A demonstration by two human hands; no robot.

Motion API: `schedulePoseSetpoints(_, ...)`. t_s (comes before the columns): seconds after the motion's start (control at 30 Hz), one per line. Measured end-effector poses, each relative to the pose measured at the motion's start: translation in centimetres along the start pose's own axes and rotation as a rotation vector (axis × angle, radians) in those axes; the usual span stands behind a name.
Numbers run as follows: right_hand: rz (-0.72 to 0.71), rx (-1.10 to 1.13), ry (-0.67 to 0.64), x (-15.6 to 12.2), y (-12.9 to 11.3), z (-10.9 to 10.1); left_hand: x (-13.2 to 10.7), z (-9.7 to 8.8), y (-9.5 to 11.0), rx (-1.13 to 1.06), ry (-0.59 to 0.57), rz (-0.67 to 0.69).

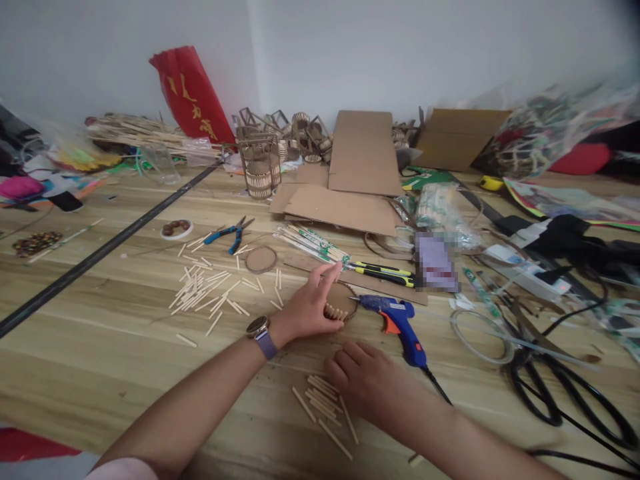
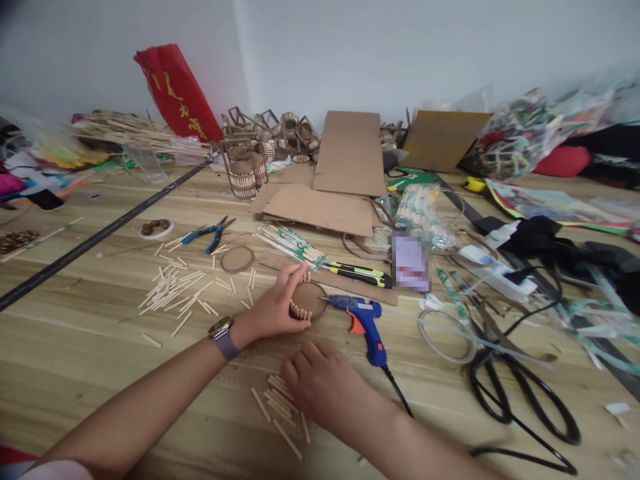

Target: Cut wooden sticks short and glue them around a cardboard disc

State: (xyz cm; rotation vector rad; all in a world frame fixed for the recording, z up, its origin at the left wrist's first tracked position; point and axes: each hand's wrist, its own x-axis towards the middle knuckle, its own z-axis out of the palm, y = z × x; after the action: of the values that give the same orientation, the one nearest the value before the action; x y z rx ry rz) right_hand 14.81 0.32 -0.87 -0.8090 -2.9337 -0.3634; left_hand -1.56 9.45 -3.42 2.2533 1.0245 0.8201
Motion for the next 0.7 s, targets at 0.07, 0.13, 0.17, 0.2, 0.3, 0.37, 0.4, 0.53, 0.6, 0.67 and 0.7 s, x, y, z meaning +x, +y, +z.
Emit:
schedulePoseSetpoints(0.07, 0.004, -0.005, -0.018, 0.2, 0.1, 0.0, 0.0, -0.1, 0.1, -0.005, -0.001, -0.004)
schedulePoseSetpoints(0.13, 0.03, 0.001, -0.04, 0.3, 0.3, 0.2, 0.1, -0.1, 0.1, -0.013, -0.005, -0.012)
schedulePoseSetpoints(0.17, 0.042, 0.006, -0.049, 0.3, 0.5, 0.3, 0.1, -0.1, 0.2, -0.016, -0.009, -0.017)
schedulePoseSetpoints(0.2, 0.047, 0.013, -0.053, 0.3, 0.6, 0.4, 0.1, -0.1, 0.2, -0.017, -0.012, -0.021)
schedulePoseSetpoints(0.3, 0.04, 0.075, -0.044, 0.1, 1.2, 0.2, 0.0, -0.2, 0.2, -0.018, -0.019, -0.027)
schedulePoseSetpoints(0.37, 0.056, 0.154, -0.015, -0.1, 1.8, -0.6, 0.0, -0.3, 0.3, -0.024, -0.024, -0.027)
schedulePoseSetpoints(0.4, 0.077, 0.207, -0.003, -0.3, 2.2, -1.2, 0.0, -0.3, 0.3, -0.028, -0.023, -0.02)
schedulePoseSetpoints(0.53, 0.165, 0.516, -0.006, -1.0, 4.6, -3.6, 0.0, -0.3, 0.2, -0.032, -0.006, 0.031)
schedulePoseSetpoints(0.6, 0.233, 0.654, -0.002, -1.2, 5.9, -4.0, 0.0, -0.2, 0.2, -0.03, -0.007, 0.024)
schedulePoseSetpoints(0.67, 0.342, 0.72, 0.002, -1.3, 7.0, -3.6, 0.0, -0.1, 0.2, -0.029, -0.008, 0.002)
schedulePoseSetpoints(0.7, 0.397, 0.735, -0.001, -1.2, 7.4, -3.3, 0.0, -0.1, 0.2, -0.032, -0.007, -0.008)
